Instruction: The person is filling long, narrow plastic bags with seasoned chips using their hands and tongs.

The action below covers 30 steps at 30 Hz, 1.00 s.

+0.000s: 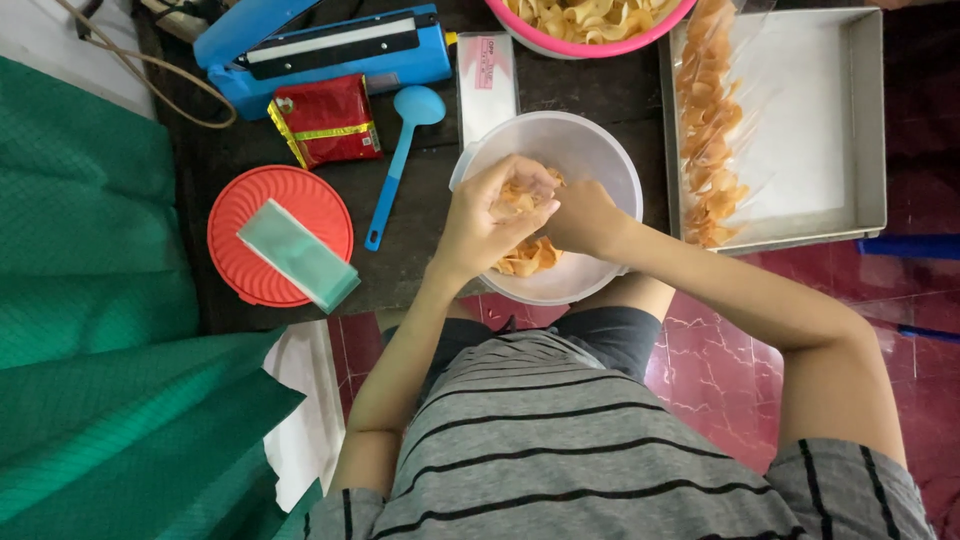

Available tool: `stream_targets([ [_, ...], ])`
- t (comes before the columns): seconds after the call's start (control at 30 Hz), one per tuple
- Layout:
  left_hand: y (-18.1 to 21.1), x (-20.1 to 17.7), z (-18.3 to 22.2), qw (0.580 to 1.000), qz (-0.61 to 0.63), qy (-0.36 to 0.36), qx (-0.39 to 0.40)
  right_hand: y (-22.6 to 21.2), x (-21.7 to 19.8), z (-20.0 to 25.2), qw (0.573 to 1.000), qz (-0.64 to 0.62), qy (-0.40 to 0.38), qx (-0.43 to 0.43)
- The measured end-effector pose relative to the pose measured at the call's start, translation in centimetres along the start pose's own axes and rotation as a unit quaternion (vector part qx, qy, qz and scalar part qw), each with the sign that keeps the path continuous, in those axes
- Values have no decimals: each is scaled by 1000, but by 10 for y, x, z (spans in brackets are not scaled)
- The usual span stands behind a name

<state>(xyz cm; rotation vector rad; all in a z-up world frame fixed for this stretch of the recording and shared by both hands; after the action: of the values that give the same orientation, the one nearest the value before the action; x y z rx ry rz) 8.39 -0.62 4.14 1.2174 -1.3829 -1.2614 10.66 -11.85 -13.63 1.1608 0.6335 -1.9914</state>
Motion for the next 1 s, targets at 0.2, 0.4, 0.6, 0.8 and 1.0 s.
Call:
stream_targets([
  [0.2, -3, -4, -1, 1000, -7, 4, 0, -6, -3, -6, 999, -23, -31, 0],
  [0.4, 4, -14, 1, 999, -28, 24, 2, 17, -107, 45, 996, -19, 67, 48],
  [0.6, 12, -16, 6, 1000, -6, 17, -4, 35, -208, 113, 973, -107, 194, 65],
  [0.8, 29, -8, 6, 999, -41, -20, -14, 7, -269, 170, 888, -192, 397, -131],
  [1.0, 43, -2, 7, 999, -19, -31, 7, -19, -270, 172, 883, -201, 396, -150],
])
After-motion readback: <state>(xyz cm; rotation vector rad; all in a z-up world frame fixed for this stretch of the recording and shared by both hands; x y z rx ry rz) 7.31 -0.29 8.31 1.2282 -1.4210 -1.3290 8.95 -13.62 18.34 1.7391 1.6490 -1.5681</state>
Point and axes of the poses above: each hand's wrist, its own z-axis away from the middle knuckle, its own x-axis out of the palm, y = z × x, the point moved 10 cm from there along -z, towards the middle knuckle, and after that the axes turned 10 degrees about -x, right-handed, at the moved point
